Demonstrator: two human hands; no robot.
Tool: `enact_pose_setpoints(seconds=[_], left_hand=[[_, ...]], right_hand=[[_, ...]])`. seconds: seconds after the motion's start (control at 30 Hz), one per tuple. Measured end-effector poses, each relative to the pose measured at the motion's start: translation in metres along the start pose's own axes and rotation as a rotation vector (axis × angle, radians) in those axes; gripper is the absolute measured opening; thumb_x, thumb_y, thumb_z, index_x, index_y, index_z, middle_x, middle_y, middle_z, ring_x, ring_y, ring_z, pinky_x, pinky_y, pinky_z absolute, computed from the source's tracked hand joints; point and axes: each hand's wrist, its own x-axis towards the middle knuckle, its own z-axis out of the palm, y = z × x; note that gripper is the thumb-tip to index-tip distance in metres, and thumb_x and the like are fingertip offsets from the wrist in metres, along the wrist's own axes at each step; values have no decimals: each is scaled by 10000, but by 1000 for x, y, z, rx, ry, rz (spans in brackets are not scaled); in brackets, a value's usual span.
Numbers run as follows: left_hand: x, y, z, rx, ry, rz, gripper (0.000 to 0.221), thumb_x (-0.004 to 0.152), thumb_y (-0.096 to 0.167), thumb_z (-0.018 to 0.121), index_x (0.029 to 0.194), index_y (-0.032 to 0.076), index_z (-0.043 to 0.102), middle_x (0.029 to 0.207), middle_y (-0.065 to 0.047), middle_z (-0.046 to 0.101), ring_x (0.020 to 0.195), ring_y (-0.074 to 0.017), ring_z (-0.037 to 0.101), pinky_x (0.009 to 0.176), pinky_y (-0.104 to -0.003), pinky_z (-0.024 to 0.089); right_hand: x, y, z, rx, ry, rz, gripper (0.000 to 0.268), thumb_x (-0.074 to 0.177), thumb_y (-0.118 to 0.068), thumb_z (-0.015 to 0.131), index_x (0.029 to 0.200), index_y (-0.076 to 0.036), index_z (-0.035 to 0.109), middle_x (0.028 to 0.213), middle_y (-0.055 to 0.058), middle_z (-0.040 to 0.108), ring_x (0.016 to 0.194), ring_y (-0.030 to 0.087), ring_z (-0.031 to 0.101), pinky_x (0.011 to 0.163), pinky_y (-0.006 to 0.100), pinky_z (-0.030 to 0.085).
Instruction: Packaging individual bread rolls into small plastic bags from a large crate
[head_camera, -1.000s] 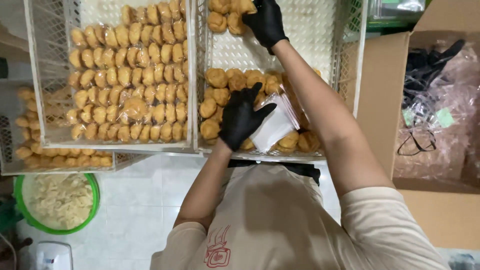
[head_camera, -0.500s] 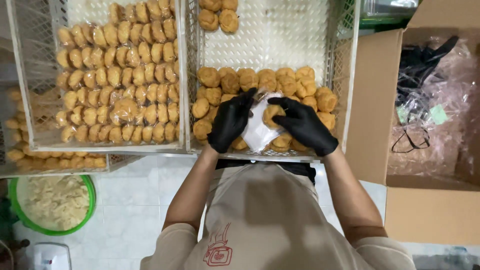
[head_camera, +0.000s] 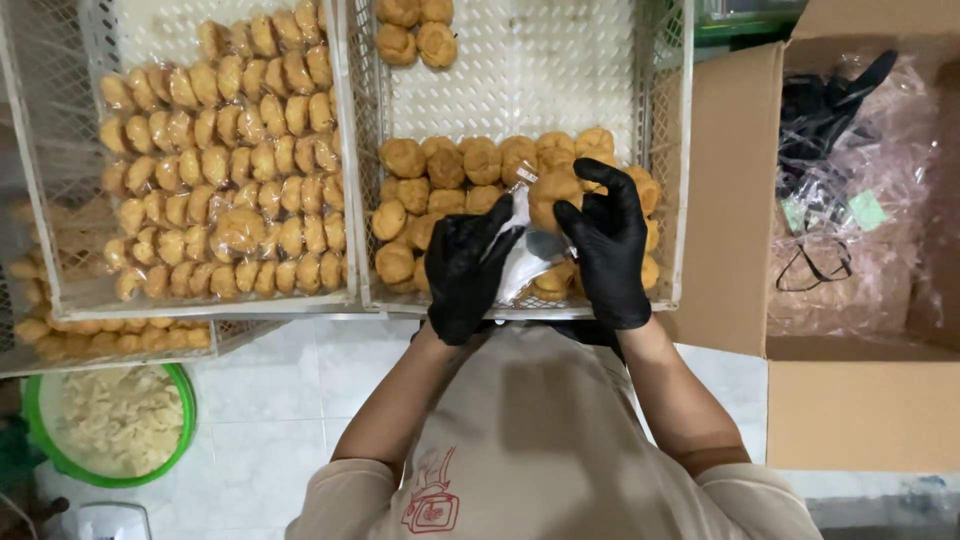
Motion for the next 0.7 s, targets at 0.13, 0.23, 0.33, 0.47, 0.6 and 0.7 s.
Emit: enact_pose_setpoints(seconds=[0.13,0.23,0.33,0.47,0.6,0.7], left_hand=[[-14,-7,13,38,-119,86,383,939,176,781,1317,203,725,1247,0,745,1161,-201,669,1093,-403,489],[-9,-9,9,-219,-67,-53,373,860,160,842,1226,194,776,1234,-37,727,1122,-246,684,1019,-378,553],[21,36,-21,-865,8,-425,376,870,-41,812,1238,-24,736,1132,-167,723,1108,-200,638,1113,-287,477],[18,24,-23,-598,25,-302,518,651,-26,981,1127,50,793,1106,-142,753,1016,-256,729,931,-339,588],[31,34,-41,-1177,-211,-647,331,913,-61,754,1242,-75,725,1161,-133,740,1136,-141,673,1110,-177,455],[11,30,-21,-994,-189,-624,517,775,-15,889,1266,-8,728,1244,-177,734,1155,-236,694,1088,-315,509]], right_hand=[[2,2,4,-35,42,42,321,858,-15,861,1060,-90,623,1149,62,721,924,61,686,855,258,603],[4,-16,-2,-172,-161,64,221,949,-54,771,1156,-16,703,1136,132,738,1035,143,694,940,352,594],[7,-42,-3,-162,-229,3,347,789,27,894,1102,-7,748,1096,147,754,989,121,658,914,346,590],[13,-37,-27,-296,-323,-84,322,775,-19,911,1076,-34,797,1045,129,778,875,99,688,831,335,611],[16,-48,-29,-360,-404,-148,306,784,4,905,1066,-53,801,983,113,784,821,80,661,786,315,592],[18,-38,-39,-395,-427,-140,291,771,8,913,1036,-44,806,973,131,786,898,143,685,810,331,591]])
